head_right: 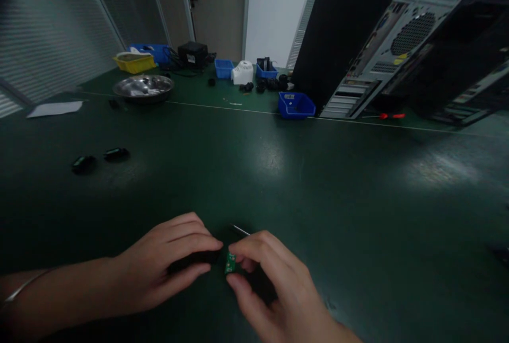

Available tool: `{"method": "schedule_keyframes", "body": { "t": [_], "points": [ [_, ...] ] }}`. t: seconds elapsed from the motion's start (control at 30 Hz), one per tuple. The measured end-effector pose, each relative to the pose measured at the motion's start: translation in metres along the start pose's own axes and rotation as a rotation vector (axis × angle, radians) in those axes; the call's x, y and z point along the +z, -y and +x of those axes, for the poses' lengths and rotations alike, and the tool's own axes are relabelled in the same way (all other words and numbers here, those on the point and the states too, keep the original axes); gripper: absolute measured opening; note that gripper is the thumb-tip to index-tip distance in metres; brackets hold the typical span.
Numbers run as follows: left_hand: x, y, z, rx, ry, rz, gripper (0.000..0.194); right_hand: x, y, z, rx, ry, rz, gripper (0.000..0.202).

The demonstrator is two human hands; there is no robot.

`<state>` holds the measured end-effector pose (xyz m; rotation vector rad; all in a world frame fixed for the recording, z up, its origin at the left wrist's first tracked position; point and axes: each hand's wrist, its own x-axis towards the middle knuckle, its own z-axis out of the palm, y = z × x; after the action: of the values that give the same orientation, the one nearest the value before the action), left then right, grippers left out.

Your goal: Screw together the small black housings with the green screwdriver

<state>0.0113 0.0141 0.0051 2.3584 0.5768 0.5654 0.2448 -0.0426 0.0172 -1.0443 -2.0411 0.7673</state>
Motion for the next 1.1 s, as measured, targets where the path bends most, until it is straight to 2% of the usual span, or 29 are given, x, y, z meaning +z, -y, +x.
{"method": "schedule_keyframes", "body": {
  "t": [0.27, 0.5, 1.1],
  "points": [
    [0.0, -0.001, 0.001, -0.052, -0.004, -0.053, 0.038, 0.0, 0.004, -0.001, 0.023, 0.0, 0.055, 0.025],
    [-0.001, -0.003, -0.001, -0.049, 0.004, -0.08, 0.034, 0.001, 0.01, 0.0, 0.029, -0.05, 0.054, 0.019],
    [0.008, -0.011, -0.007, -0.01, -0.072, -0.023, 0.033, 0.009, 0.01, -0.006, -0.001, -0.141, 0.056, 0.021]
  ]
}}
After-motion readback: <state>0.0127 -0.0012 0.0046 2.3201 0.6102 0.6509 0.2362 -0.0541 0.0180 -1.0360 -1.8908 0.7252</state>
